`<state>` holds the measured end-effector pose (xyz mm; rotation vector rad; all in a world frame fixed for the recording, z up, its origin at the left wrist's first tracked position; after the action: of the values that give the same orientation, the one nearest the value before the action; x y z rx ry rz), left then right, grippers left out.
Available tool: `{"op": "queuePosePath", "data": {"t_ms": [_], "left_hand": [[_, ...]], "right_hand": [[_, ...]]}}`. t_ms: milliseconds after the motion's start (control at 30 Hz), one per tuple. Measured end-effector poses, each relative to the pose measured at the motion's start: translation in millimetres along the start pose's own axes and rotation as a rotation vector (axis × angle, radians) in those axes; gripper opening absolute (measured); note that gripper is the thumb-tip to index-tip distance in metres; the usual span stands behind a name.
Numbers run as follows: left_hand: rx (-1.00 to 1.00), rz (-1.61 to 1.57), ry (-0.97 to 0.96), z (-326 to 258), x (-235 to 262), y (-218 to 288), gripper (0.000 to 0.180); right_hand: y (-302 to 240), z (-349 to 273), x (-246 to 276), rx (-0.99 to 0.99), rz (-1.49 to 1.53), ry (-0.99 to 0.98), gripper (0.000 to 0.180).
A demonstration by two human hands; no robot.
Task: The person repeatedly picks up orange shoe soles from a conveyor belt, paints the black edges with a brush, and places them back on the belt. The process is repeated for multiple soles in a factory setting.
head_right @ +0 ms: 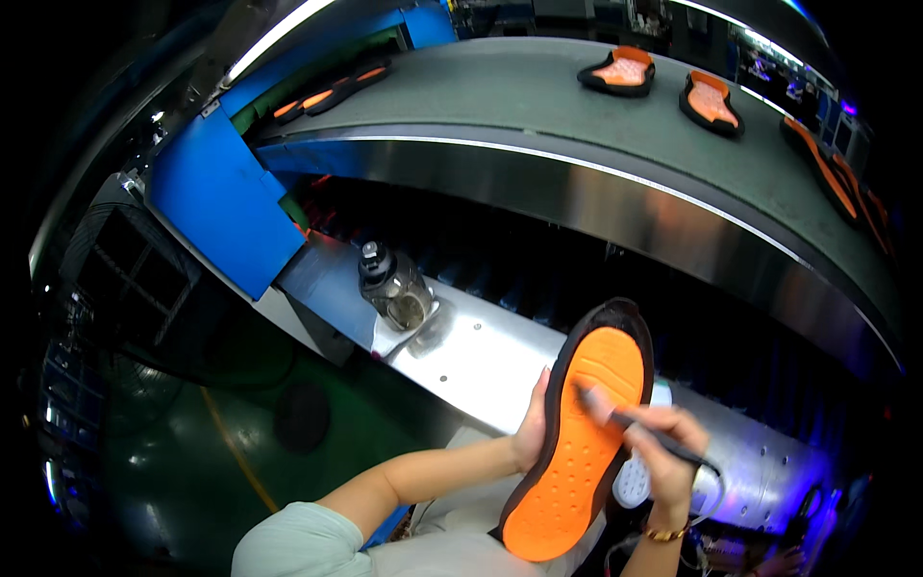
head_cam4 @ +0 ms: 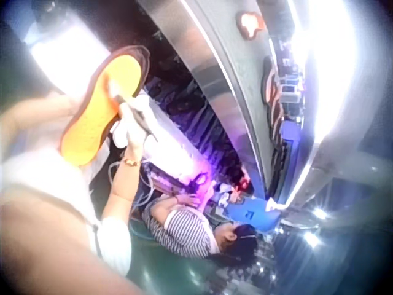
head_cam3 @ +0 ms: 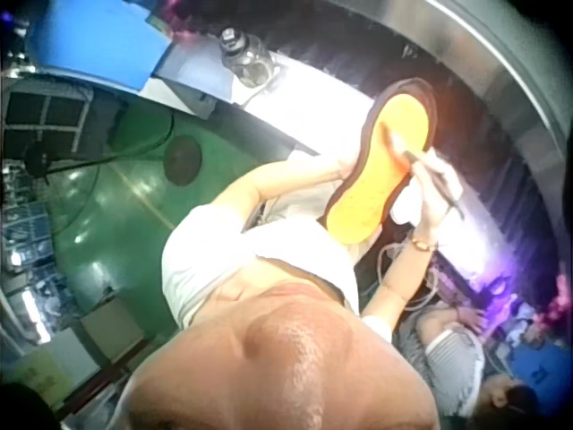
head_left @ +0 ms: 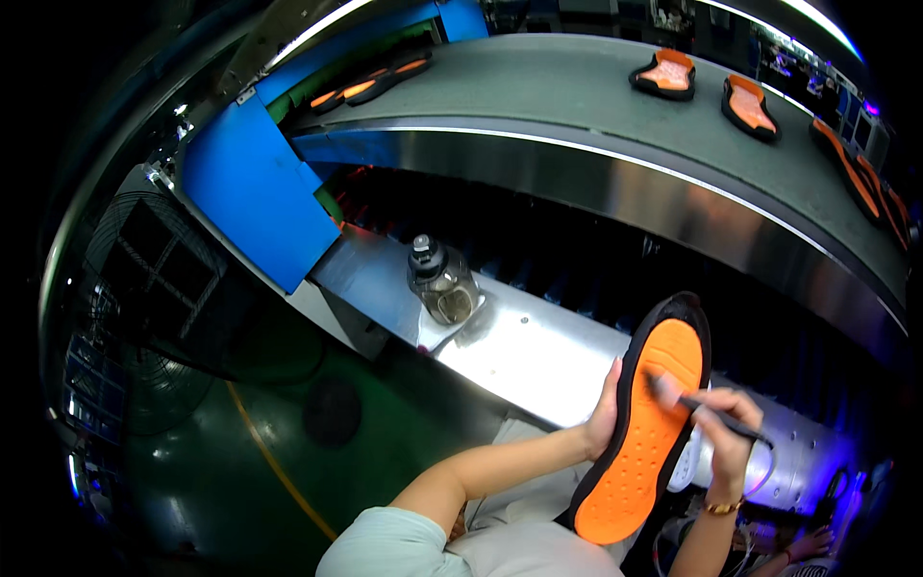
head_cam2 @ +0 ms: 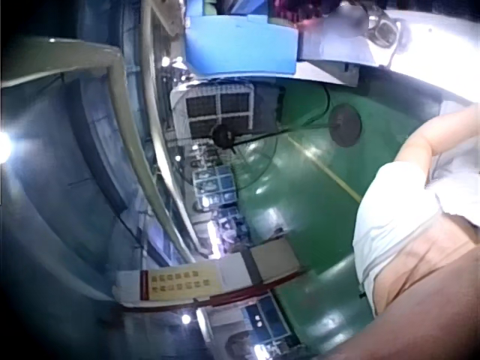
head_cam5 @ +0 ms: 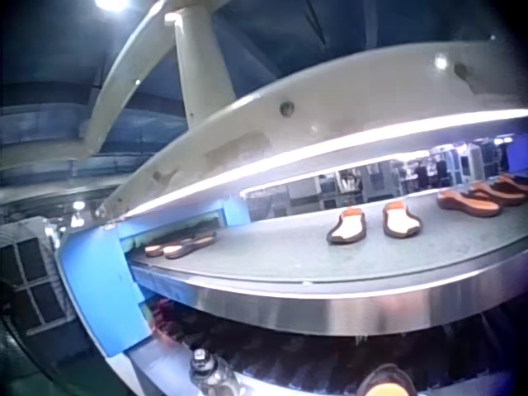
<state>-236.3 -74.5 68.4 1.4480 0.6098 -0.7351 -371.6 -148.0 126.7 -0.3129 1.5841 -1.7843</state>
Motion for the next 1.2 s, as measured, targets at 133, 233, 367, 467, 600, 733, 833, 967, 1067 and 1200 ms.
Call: {"op": "queuePosePath", "data": {"t_ms": [133, 233, 367, 467, 600, 733, 833, 967, 1067, 1200], "left_hand": [[-0.006, 0.115, 0.074, -0.8, 0.5, 7.1, 0.082], [-0.021, 0.155, -0.001, 0.8, 6.9, 2.9, 0.085], [0.009, 0.167, 0.139, 0.4, -1.8, 11.5, 0.086], [-0.102, 0.146, 0.121, 2.7, 5.9, 8.8, 0.086], [-0.157, 0.06, 0.171, 6.0, 0.0, 10.9, 0.088], [-0.179, 0.129, 0.199, 8.4, 16.4, 11.3, 0.093], [-0.225, 0.141, 0.207, 10.3, 7.7, 20.8, 0.096], [-0.281, -0.046, 0.172, 16.3, -7.8, 30.5, 0.1], [-0.329, 0.036, -0.007, 19.2, 3.8, 37.1, 0.1], [-0.417, -0.022, 0.111, 24.3, -2.6, 44.5, 0.098]], "right_hand": [[-1.6, -12.4, -2.3, 0.033, 0.171, -0.225, 0.018], [-6.5, 0.4, 2.0, 0.022, 0.025, 0.05, 0.015], [3.8, -11.4, -7.8, 0.106, -0.029, -0.15, 0.016], [-3.5, -14.6, 0.0, -0.002, 0.327, -0.221, 0.019], [5.5, -6.6, -0.2, 0.039, 0.087, -0.049, 0.018], [4.2, -16.8, -4.1, 0.056, 0.242, -0.315, 0.018], [2.0, -11.8, 7.1, 0.023, 0.158, -0.095, 0.014], [2.6, -15.6, -5.1, 0.147, 0.02, -0.272, 0.017], [-1.3, -20.4, -1.8, 0.019, 0.359, -0.268, 0.017], [5.6, -20.4, -1.7, 0.073, -0.051, -0.184, 0.017]]}}
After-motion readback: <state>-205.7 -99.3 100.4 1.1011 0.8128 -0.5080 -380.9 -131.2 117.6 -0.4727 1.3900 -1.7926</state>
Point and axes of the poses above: each hand's wrist, its own z-axis towards the middle knuckle, its own x-axis out of the back of the hand, y = z × x, the point moved 2 cm from there along z, towards the middle knuckle, and after that the axes turned 11 degrees about z, right-handed, at the moved point
